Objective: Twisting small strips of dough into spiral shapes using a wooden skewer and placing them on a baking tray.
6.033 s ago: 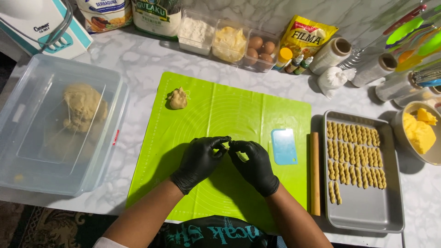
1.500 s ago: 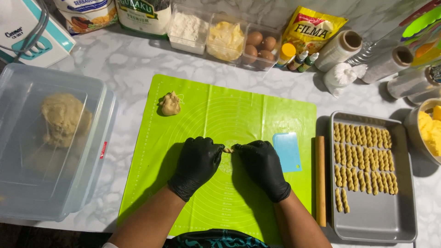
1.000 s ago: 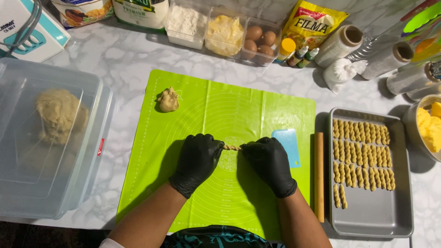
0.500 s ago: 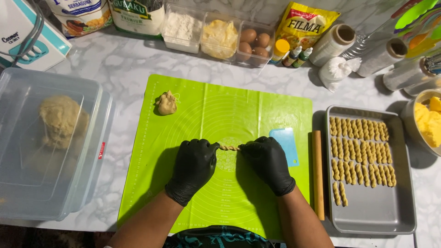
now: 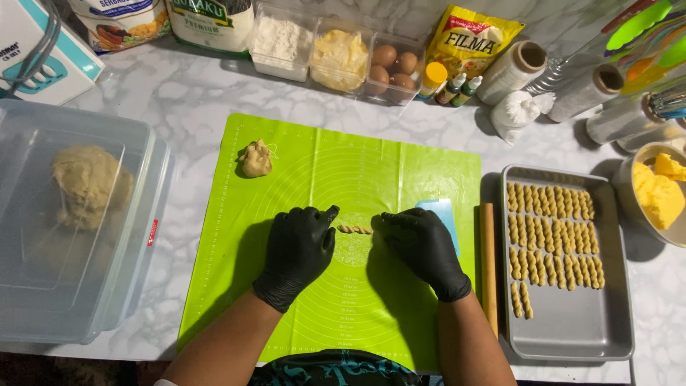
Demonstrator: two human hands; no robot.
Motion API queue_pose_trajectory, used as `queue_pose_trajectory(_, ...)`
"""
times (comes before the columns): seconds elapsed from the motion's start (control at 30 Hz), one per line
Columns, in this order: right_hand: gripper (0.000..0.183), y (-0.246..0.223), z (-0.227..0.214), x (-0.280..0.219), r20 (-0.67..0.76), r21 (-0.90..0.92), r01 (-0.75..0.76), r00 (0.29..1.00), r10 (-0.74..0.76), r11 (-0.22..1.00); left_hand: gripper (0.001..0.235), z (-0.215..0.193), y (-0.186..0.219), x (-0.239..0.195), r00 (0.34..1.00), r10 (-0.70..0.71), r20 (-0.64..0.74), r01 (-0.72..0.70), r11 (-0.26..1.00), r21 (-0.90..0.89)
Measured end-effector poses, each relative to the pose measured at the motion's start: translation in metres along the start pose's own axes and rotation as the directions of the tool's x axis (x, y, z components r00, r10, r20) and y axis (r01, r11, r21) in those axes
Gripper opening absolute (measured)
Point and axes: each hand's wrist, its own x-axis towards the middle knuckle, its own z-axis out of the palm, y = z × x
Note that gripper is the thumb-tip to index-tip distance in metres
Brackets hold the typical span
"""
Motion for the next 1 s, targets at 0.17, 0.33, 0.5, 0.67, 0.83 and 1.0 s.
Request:
queue_pose_trajectory(0.17, 0.038, -0.02, 0.001, -0.002, -0.005, -0.02, 0.068, 0.998, -0.069, 0.997, 0.016, -0.002, -0.002, 0.004, 0.998, 0.009, 0.058, -0.004, 0.995, -0.098)
queue_pose_trajectory(0.33, 0.032, -0.039, 0.023, 0.004, 0.016, -0.126, 0.31, 0.95, -0.311, 0.942, 0.016, 0.01, -0.002, 0.001, 1.0, 0.026, -0.009, -0.026, 0.999, -0.033)
queue_pose_trajectory(0.5, 0.021, -0.027, 0.048, 0.011, -0.06, -0.179, 0.362, 0.924, -0.377, 0.915, 0.049, 0.01, -0.012, -0.004, 0.992, -0.016, -0.128, 0.018, 1.0, 0.012)
queue_pose_trajectory(0.67, 0.015, -0.017, 0.063, 0.008, -0.186, -0.182, 0.346, 0.907, -0.378, 0.92, 0.066, 0.019, -0.015, -0.008, 0.983, 0.01, -0.185, -0.008, 1.0, 0.011)
queue_pose_trajectory(0.83, 0.013, -0.031, 0.026, -0.012, -0.208, 0.307, 0.041, 0.978, 0.025, 0.951, 0.069, 0.026, -0.011, -0.01, 0.973, 0.023, -0.231, -0.037, 0.998, -0.057)
queue_pose_trajectory(1.0, 0.025, -0.016, -0.02, -0.057, -0.069, 0.937, -0.016, 0.971, 0.229, 0.348, 0.077, 0.029, -0.011, -0.02, 0.982, -0.021, -0.187, 0.022, 1.0, 0.002)
